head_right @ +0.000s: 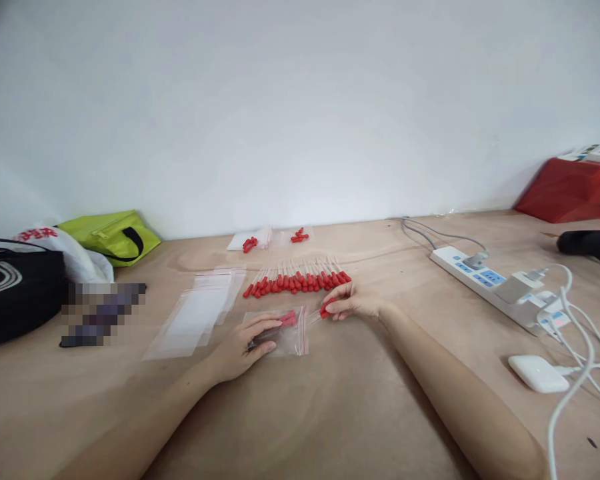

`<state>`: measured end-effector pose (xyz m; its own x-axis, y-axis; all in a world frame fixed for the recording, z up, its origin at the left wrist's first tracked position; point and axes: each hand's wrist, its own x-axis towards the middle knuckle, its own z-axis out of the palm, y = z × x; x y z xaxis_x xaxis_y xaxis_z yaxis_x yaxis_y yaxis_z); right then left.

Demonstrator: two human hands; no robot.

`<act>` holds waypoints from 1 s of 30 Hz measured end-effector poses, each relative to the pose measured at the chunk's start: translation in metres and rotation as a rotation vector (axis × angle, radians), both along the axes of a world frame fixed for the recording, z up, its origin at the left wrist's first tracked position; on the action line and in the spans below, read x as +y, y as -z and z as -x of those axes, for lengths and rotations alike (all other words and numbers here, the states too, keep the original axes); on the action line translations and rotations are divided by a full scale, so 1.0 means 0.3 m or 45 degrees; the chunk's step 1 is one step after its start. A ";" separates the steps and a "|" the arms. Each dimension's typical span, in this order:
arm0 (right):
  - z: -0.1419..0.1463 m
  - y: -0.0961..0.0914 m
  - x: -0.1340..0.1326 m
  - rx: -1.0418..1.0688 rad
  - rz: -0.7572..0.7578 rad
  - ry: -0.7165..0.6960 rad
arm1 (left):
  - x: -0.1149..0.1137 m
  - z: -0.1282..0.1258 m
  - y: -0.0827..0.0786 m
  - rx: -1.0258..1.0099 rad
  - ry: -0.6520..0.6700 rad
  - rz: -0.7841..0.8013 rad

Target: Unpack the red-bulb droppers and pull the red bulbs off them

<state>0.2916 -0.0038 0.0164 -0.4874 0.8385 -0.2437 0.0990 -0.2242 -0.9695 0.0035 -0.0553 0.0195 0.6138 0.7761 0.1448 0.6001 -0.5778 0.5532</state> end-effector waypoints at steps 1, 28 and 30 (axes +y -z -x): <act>-0.023 -0.013 0.006 0.008 0.027 0.038 | -0.001 0.000 -0.001 0.001 -0.002 0.004; 0.238 0.040 -0.181 -0.303 -1.662 0.080 | 0.070 -0.112 -0.120 -1.096 -0.727 1.149; 0.228 0.043 -0.169 -0.319 -1.612 0.162 | 0.148 -0.065 -0.149 -0.832 -0.721 0.939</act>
<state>0.2231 -0.0546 0.0034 -0.4445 0.5883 0.6756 0.3531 0.8081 -0.4714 0.0231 -0.0108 0.0642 0.1225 0.9465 -0.2985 0.1434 0.2807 0.9490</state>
